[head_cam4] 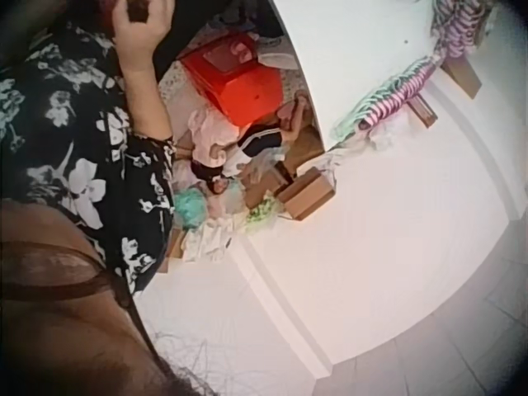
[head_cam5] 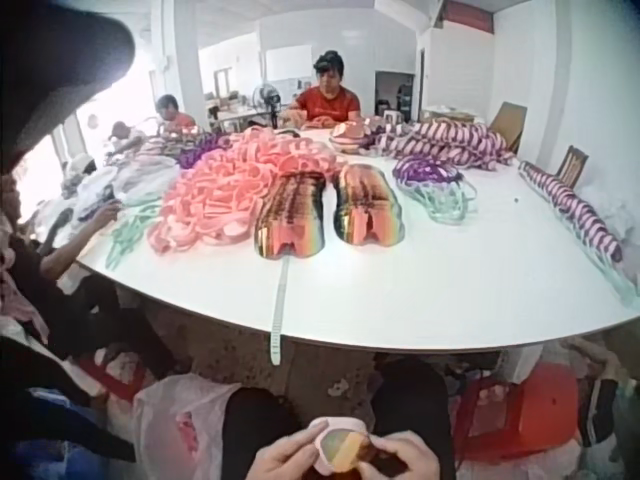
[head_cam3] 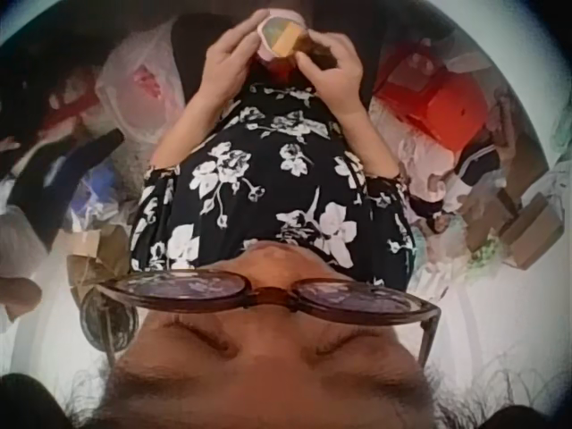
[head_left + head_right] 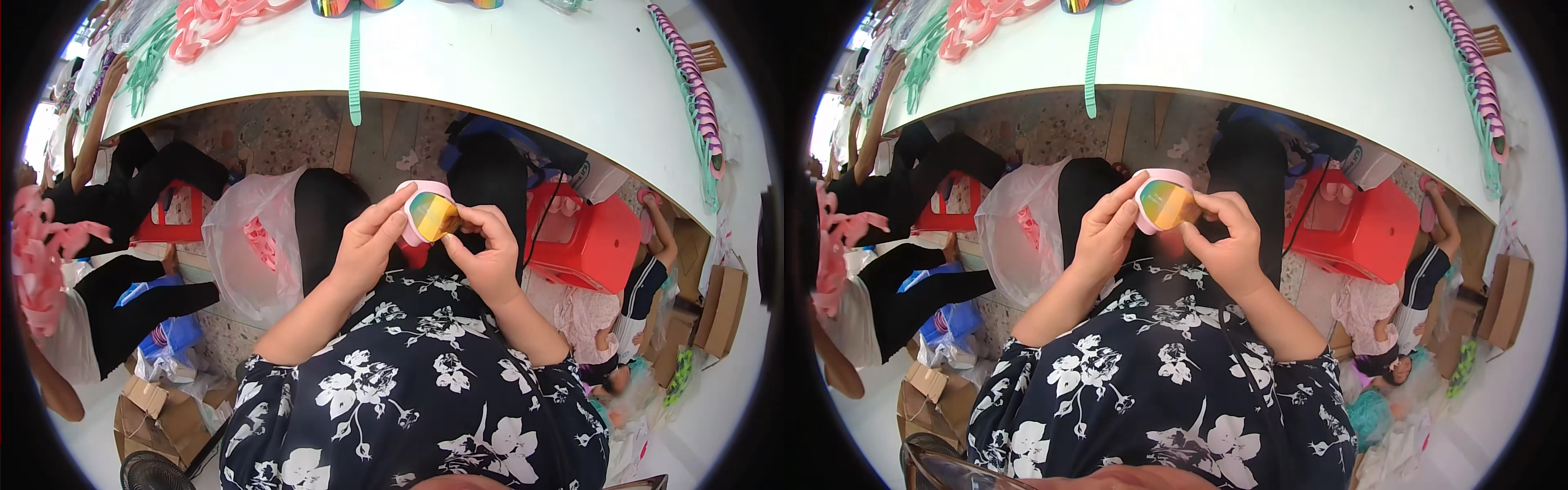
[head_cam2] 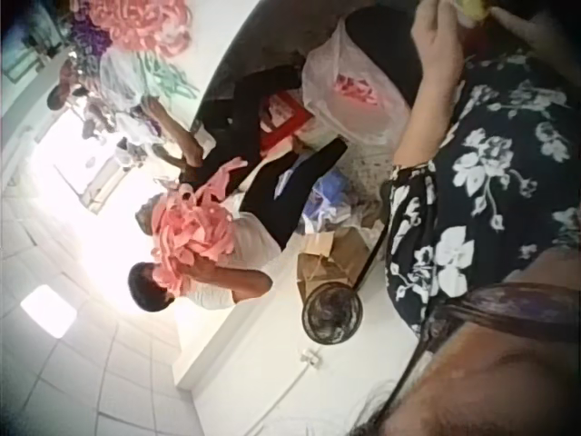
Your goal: The recorder is assembling or inspecting colorful swimming goggles and their straps at a large work table.
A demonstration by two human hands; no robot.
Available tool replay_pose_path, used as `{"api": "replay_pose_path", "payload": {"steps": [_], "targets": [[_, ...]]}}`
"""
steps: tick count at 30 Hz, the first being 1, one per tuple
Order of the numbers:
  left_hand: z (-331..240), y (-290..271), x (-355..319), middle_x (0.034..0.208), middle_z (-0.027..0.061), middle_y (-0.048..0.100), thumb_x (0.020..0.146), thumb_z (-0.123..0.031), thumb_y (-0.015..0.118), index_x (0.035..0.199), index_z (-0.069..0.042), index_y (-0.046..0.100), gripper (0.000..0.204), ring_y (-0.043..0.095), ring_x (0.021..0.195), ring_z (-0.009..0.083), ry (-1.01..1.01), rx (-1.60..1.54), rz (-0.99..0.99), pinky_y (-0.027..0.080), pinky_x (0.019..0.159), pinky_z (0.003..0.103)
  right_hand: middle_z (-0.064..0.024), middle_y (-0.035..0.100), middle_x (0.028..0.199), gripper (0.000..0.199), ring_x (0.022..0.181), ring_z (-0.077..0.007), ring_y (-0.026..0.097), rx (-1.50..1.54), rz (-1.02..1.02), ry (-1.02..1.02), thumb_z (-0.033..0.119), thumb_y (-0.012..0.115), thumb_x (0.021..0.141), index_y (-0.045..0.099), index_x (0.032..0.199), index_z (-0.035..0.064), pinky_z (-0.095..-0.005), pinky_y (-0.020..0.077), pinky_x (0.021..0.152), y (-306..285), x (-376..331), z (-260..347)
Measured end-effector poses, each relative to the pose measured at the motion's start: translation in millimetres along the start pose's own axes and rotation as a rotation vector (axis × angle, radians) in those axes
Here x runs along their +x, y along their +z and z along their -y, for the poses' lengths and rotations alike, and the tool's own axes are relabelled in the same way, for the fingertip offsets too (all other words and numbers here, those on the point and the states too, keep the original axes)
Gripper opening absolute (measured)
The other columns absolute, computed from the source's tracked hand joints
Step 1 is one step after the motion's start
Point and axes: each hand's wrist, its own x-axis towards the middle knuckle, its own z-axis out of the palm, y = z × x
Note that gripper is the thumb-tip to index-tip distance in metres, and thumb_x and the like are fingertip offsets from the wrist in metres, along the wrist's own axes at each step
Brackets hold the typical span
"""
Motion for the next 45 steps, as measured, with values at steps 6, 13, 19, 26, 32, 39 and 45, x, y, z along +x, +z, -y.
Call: {"api": "replay_pose_path", "payload": {"steps": [6,13,19,26,32,39,45], "targets": [[-13.8,-4.0,-2.9,0.128,0.0129,0.063,0.095,0.002,0.060,0.139,0.001,0.052,0.044,0.063,0.113,0.0181,-0.082,-0.084,0.089,0.054,0.094,0.033,-0.0073,0.060,0.104,0.042,0.089,-0.0137,0.057,0.058,0.026,-0.011,-0.004,0.077,0.076,0.066,0.116,-0.0008,-0.0254,0.0481,0.081,1.5,-5.6,-3.1],[-43.1,-12.0,5.5,0.120,0.0110,0.064,0.080,0.002,0.079,0.131,0.000,0.055,0.056,0.066,0.103,0.0172,-0.195,0.146,0.308,0.057,0.087,0.032,-0.0082,0.062,0.103,0.042,0.088,-0.0145,0.059,0.033,0.111,-0.051,-0.003,0.076,0.076,0.066,0.117,0.0006,-0.0267,0.0497,0.080,1.3,-7.1,2.7],[-43.0,-18.7,11.6,0.123,0.0104,0.066,0.070,-0.016,0.090,0.132,-0.001,0.060,0.071,0.065,0.108,0.0171,-0.071,0.496,0.356,0.052,0.095,0.032,-0.0082,0.062,0.105,0.042,0.092,-0.0143,0.062,0.064,0.181,0.069,-0.002,0.076,0.077,0.065,0.116,0.0000,-0.0265,0.0518,0.083,1.3,-9.8,7.1],[-39.6,-19.9,11.2,0.125,0.0118,0.067,0.068,-0.020,0.090,0.130,-0.005,0.063,0.069,0.065,0.112,0.0230,0.005,0.573,0.362,0.050,0.097,0.035,-0.0078,0.061,0.108,0.040,0.098,-0.0144,0.064,0.163,0.194,0.211,-0.003,0.076,0.077,0.064,0.115,-0.0002,-0.0267,0.0530,0.089,-1.6,-8.1,9.1],[-41.5,-20.0,13.3,0.123,0.0111,0.067,0.067,-0.020,0.091,0.125,-0.005,0.066,0.065,0.066,0.110,0.0223,0.107,0.665,0.395,0.051,0.096,0.034,-0.0084,0.061,0.108,0.038,0.098,-0.0151,0.063,0.114,0.220,0.128,-0.003,0.077,0.076,0.065,0.112,-0.0007,-0.0268,0.0527,0.087,-6.6,-5.1,6.2],[-37.0,-18.1,10.3,0.118,0.0096,0.068,0.064,-0.019,0.093,0.119,-0.006,0.067,0.062,0.065,0.109,0.0221,0.056,0.581,0.368,0.051,0.096,0.034,-0.0095,0.062,0.107,0.038,0.098,-0.0160,0.063,0.142,0.209,0.084,-0.003,0.077,0.075,0.067,0.111,-0.0018,-0.0270,0.0526,0.086,-6.6,-5.1,4.2],[-43.7,-14.5,13.3,0.121,0.0093,0.067,0.062,-0.020,0.093,0.120,-0.007,0.067,0.065,0.064,0.111,0.0240,0.176,0.756,0.391,0.049,0.099,0.036,-0.0095,0.062,0.109,0.039,0.097,-0.0160,0.063,0.124,0.203,0.083,-0.003,0.077,0.075,0.066,0.113,-0.0018,-0.0272,0.0531,0.086,-4.1,-2.9,8.2]]}}
